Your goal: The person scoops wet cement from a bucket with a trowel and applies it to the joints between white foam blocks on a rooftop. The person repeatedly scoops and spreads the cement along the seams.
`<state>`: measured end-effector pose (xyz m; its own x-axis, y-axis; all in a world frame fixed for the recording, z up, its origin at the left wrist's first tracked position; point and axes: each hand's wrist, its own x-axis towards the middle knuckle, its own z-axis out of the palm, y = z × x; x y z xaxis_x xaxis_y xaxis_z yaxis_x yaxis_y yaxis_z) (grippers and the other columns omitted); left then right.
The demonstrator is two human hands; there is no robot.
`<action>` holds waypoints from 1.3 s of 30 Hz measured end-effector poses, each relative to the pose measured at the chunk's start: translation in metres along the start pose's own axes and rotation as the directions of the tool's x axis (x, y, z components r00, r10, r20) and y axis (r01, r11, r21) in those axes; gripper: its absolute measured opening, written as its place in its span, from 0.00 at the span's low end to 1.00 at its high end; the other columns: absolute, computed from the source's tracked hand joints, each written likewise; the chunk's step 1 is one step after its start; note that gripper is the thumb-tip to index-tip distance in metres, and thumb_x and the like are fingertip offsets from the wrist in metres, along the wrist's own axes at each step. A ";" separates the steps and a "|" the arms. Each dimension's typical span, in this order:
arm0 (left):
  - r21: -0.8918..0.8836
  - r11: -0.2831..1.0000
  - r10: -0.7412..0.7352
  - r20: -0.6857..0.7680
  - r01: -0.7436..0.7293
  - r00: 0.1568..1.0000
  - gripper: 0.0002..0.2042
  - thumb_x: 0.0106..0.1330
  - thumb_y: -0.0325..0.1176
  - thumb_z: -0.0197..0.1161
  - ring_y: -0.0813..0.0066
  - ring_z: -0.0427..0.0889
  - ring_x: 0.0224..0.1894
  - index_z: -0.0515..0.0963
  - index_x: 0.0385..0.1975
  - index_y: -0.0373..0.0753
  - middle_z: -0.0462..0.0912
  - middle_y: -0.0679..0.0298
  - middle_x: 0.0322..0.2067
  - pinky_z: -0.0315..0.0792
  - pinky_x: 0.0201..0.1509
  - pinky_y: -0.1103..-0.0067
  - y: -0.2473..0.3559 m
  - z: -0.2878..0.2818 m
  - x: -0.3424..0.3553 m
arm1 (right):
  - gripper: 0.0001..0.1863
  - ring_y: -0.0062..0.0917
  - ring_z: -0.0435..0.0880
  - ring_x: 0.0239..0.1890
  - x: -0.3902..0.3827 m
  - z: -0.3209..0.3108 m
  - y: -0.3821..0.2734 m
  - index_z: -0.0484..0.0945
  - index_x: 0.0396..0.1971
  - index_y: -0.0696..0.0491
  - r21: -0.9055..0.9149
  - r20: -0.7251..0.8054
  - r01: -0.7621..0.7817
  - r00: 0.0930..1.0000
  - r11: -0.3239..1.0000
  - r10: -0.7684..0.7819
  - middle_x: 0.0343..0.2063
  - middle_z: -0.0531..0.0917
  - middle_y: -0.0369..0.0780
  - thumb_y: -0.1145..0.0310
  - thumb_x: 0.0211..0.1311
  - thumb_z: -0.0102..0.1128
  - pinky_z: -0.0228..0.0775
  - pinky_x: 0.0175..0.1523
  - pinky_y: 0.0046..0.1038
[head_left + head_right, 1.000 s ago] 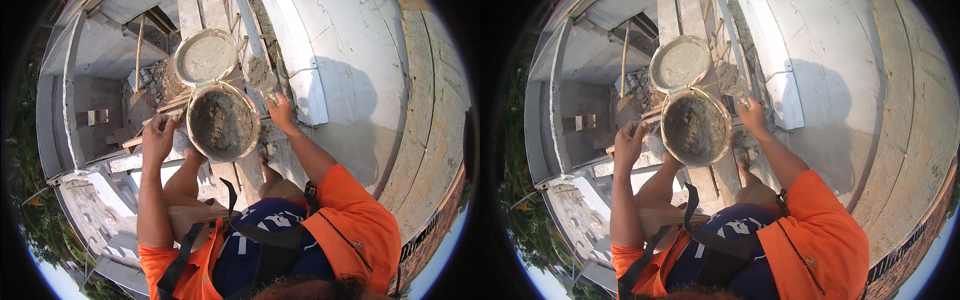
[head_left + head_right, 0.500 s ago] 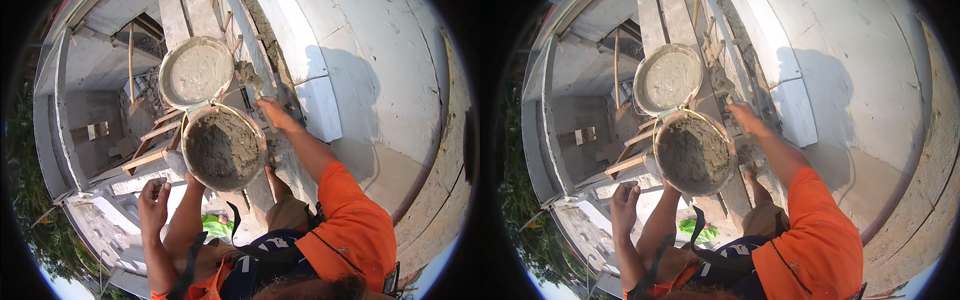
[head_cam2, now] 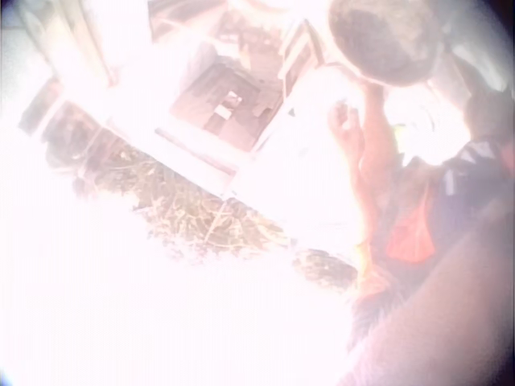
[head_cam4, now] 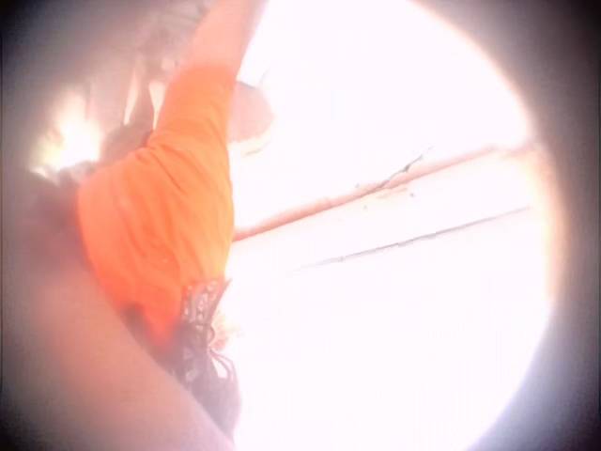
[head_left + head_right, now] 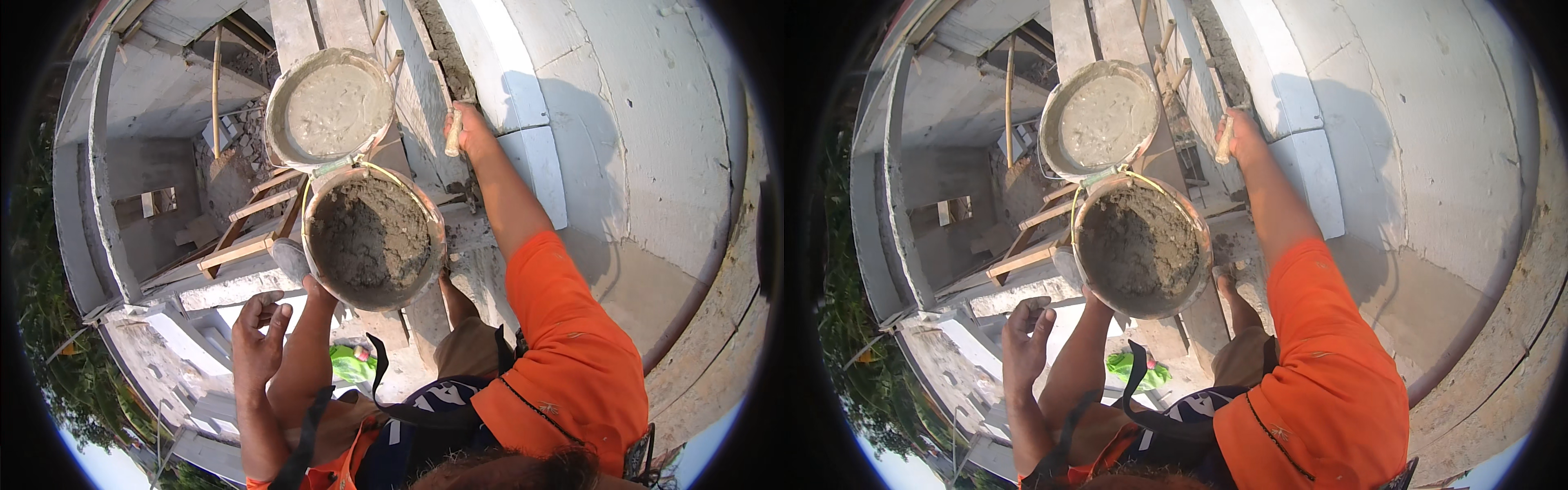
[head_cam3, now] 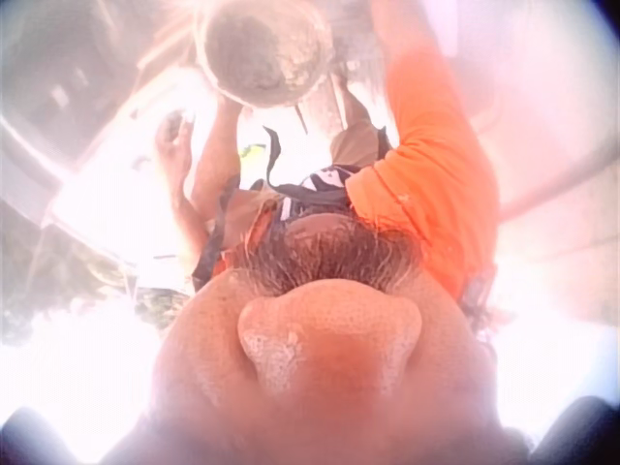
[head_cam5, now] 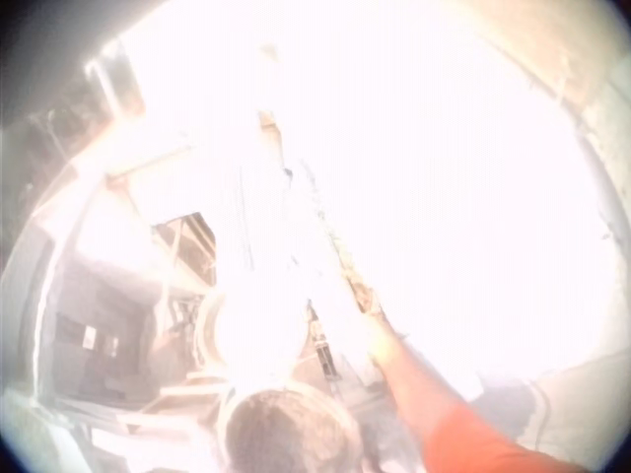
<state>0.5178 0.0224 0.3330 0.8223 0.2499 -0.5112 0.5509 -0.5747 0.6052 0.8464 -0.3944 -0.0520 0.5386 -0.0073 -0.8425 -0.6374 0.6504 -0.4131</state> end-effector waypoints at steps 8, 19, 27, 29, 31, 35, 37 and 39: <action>-0.006 0.999 -0.033 0.016 0.033 0.999 0.16 0.75 0.36 0.70 0.73 0.87 0.38 0.82 0.54 0.31 0.87 0.59 0.34 0.80 0.48 0.75 -0.004 -0.004 -0.011 | 0.12 0.25 0.75 0.22 -0.065 -0.007 0.045 0.78 0.41 0.49 -0.327 -0.053 0.101 0.991 0.940 -0.125 0.25 0.77 0.37 0.57 0.71 0.65 0.70 0.26 0.34; 0.046 0.999 0.022 0.061 -0.024 0.998 0.15 0.75 0.34 0.70 0.68 0.89 0.41 0.82 0.54 0.31 0.88 0.54 0.37 0.81 0.50 0.73 0.009 0.006 -0.010 | 0.16 0.26 0.76 0.19 -0.014 0.022 0.031 0.78 0.36 0.53 -0.134 -0.080 0.194 0.975 0.972 -0.205 0.23 0.78 0.37 0.56 0.68 0.70 0.71 0.24 0.34; 0.001 0.999 0.038 0.057 -0.038 0.998 0.15 0.74 0.34 0.69 0.64 0.91 0.41 0.81 0.53 0.30 0.89 0.52 0.38 0.82 0.49 0.72 0.003 0.010 -0.015 | 0.18 0.25 0.76 0.18 -0.048 -0.004 0.050 0.79 0.40 0.52 -0.259 -0.037 0.336 0.934 0.906 -0.357 0.23 0.78 0.37 0.53 0.67 0.69 0.71 0.23 0.34; 0.028 0.999 0.031 0.065 -0.033 0.997 0.15 0.74 0.34 0.70 0.63 0.91 0.42 0.81 0.53 0.30 0.89 0.51 0.39 0.82 0.50 0.71 0.001 0.009 -0.017 | 0.18 0.25 0.76 0.18 -0.050 -0.004 0.043 0.79 0.41 0.51 -0.328 -0.014 0.350 0.927 0.878 -0.374 0.23 0.79 0.37 0.52 0.67 0.68 0.72 0.23 0.34; 0.062 0.998 0.009 0.075 -0.014 0.997 0.16 0.74 0.35 0.70 0.63 0.91 0.42 0.82 0.53 0.29 0.89 0.51 0.40 0.82 0.50 0.71 -0.002 0.009 -0.021 | 0.18 0.25 0.77 0.19 -0.050 -0.003 0.044 0.79 0.42 0.51 -0.384 0.001 0.329 0.934 0.863 -0.357 0.23 0.78 0.37 0.51 0.68 0.68 0.73 0.24 0.34; 0.006 0.999 0.042 0.079 -0.042 0.996 0.17 0.74 0.36 0.69 0.62 0.90 0.42 0.82 0.54 0.29 0.89 0.49 0.43 0.82 0.50 0.70 -0.002 0.018 -0.021 | 0.19 0.26 0.77 0.21 -0.016 -0.005 0.047 0.79 0.44 0.52 -0.430 0.021 0.219 0.972 0.876 -0.233 0.24 0.78 0.37 0.52 0.69 0.68 0.74 0.26 0.35; 0.012 0.999 0.052 0.083 -0.053 0.995 0.17 0.74 0.36 0.69 0.62 0.90 0.43 0.81 0.54 0.29 0.89 0.49 0.43 0.82 0.50 0.70 -0.006 0.021 -0.021 | 0.18 0.27 0.77 0.22 0.004 -0.002 0.047 0.78 0.43 0.53 -0.336 -0.052 0.132 0.986 0.933 -0.158 0.26 0.78 0.37 0.53 0.69 0.67 0.74 0.27 0.36; 0.017 0.999 0.042 0.091 -0.043 0.995 0.17 0.74 0.35 0.69 0.62 0.90 0.43 0.81 0.54 0.29 0.88 0.49 0.43 0.82 0.50 0.70 -0.007 0.023 -0.020 | 0.17 0.27 0.76 0.23 0.018 0.000 0.041 0.77 0.43 0.54 -0.183 -0.134 0.056 0.988 0.981 -0.081 0.28 0.78 0.38 0.55 0.71 0.67 0.73 0.28 0.36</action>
<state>0.4937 0.0034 0.3249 0.8281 0.1538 -0.5390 0.5122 -0.5984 0.6161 0.8301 -0.3680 -0.0836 0.5102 -0.1616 -0.8448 -0.6965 0.4986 -0.5160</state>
